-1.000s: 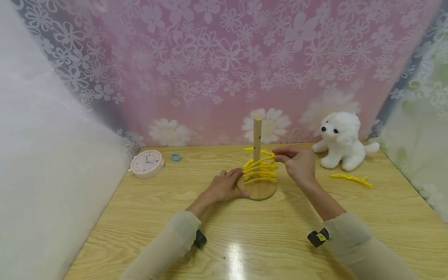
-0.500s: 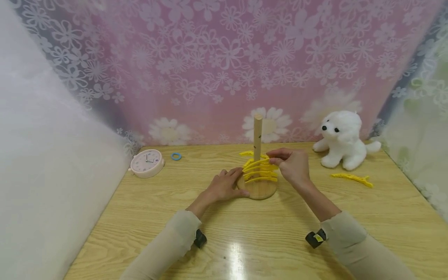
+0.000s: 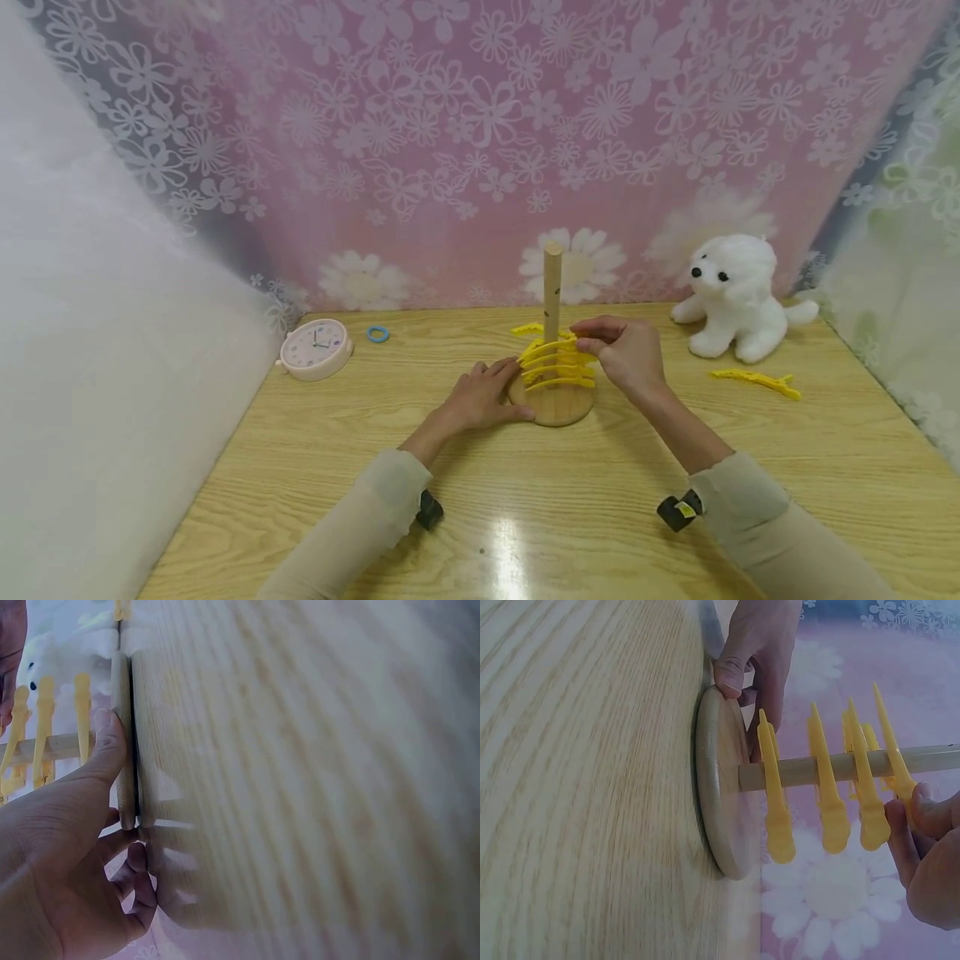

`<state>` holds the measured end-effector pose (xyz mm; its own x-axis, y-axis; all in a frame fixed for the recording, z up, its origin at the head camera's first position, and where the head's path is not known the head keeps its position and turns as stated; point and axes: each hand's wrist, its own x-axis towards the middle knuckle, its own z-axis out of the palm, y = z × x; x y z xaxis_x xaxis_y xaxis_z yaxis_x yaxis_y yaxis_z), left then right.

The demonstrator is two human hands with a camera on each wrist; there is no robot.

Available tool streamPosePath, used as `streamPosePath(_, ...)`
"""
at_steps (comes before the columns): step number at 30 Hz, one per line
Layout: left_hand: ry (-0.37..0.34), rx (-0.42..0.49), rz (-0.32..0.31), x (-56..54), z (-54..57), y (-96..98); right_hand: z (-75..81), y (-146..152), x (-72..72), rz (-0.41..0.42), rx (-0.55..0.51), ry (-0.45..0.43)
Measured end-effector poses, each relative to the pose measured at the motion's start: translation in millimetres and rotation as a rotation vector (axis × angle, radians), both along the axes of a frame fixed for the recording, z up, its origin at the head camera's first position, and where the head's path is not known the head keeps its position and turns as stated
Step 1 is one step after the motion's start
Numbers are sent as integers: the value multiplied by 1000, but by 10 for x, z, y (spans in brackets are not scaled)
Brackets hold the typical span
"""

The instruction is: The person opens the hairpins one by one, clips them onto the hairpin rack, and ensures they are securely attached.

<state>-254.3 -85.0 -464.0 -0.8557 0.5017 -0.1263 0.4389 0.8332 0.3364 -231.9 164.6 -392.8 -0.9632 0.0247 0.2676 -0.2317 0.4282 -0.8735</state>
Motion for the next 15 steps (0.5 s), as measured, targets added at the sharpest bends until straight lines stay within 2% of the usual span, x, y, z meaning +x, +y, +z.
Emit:
streamPosePath(7, -9, 5, 3, -2, -4, 0, 5, 25, 9, 23, 3, 12)
streamPosePath(15, 1, 8, 1, -13, -28, -11, -33, 105, 4, 45, 17, -12)
